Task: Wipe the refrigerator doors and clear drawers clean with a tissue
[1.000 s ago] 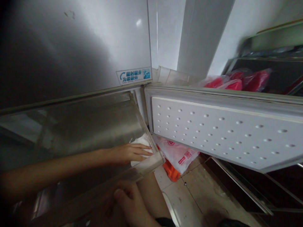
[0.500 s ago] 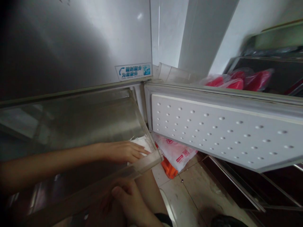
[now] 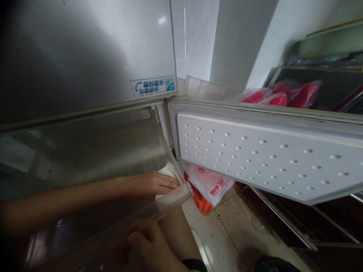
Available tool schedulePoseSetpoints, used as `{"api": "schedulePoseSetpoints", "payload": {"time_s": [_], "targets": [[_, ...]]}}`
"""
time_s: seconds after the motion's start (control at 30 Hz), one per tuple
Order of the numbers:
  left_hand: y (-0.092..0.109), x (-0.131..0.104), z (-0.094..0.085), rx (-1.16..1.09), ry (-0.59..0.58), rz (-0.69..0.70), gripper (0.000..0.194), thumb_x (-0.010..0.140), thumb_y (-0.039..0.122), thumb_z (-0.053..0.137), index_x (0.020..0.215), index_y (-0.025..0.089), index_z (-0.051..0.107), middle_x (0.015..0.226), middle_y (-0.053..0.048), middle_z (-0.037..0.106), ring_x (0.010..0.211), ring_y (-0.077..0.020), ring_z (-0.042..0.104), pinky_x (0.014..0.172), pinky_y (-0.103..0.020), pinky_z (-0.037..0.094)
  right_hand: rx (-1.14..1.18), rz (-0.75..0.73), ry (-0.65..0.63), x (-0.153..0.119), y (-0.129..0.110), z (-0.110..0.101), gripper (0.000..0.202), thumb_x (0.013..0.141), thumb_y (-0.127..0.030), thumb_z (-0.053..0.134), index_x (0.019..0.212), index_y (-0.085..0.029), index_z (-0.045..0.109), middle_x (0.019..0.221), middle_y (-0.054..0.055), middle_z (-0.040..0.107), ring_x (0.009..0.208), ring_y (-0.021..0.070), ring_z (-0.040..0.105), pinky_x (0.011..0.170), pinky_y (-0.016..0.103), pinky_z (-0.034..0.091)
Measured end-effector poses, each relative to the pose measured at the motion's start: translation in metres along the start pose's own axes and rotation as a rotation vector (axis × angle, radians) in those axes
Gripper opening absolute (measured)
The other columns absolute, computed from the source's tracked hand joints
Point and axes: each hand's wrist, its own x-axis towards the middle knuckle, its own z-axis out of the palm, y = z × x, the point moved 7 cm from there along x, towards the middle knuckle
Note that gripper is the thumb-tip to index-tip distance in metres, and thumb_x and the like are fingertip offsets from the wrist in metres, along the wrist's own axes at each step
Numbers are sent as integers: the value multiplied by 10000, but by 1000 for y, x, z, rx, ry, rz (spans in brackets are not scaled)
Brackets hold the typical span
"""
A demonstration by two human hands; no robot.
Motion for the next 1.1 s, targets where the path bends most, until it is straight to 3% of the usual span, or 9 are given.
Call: {"api": "schedulePoseSetpoints", "payload": {"time_s": [0.23, 0.57, 0.87, 1.1], "targets": [[1, 0, 5, -16, -48, 72, 415, 974, 113, 282, 1087, 153, 679, 1218, -146, 684, 1224, -201, 578, 1102, -325, 407, -91, -7, 3, -1, -10, 0, 504, 744, -633, 587, 573, -161, 630, 507, -2, 532, 482, 101, 497, 536, 224, 437], [2, 8, 3, 54, -57, 118, 365, 939, 77, 316, 1041, 73, 666, 1174, -175, 693, 1143, -235, 616, 1021, -297, 449, -45, -13, -18, -3, -5, 1, 504, 767, -651, 575, 662, -162, 639, 544, 8, 569, 496, 120, 540, 514, 228, 452], [-4, 9, 6, 145, -13, 15, 286, 923, 110, 387, 1049, 84, 642, 1098, -151, 704, 1072, -245, 645, 1000, -289, 446, -48, 9, 44, -4, -4, -4, 463, 760, -583, 612, 615, -145, 661, 514, 2, 562, 491, 109, 533, 546, 221, 454], [-6, 12, 8, 179, -100, -25, 197, 896, 96, 459, 1008, 138, 615, 1091, -95, 695, 1071, -204, 623, 984, -265, 432, -90, 53, 36, -4, 3, -6, 438, 766, -564, 570, 676, -147, 672, 573, 28, 601, 544, 135, 575, 553, 239, 486]]}}
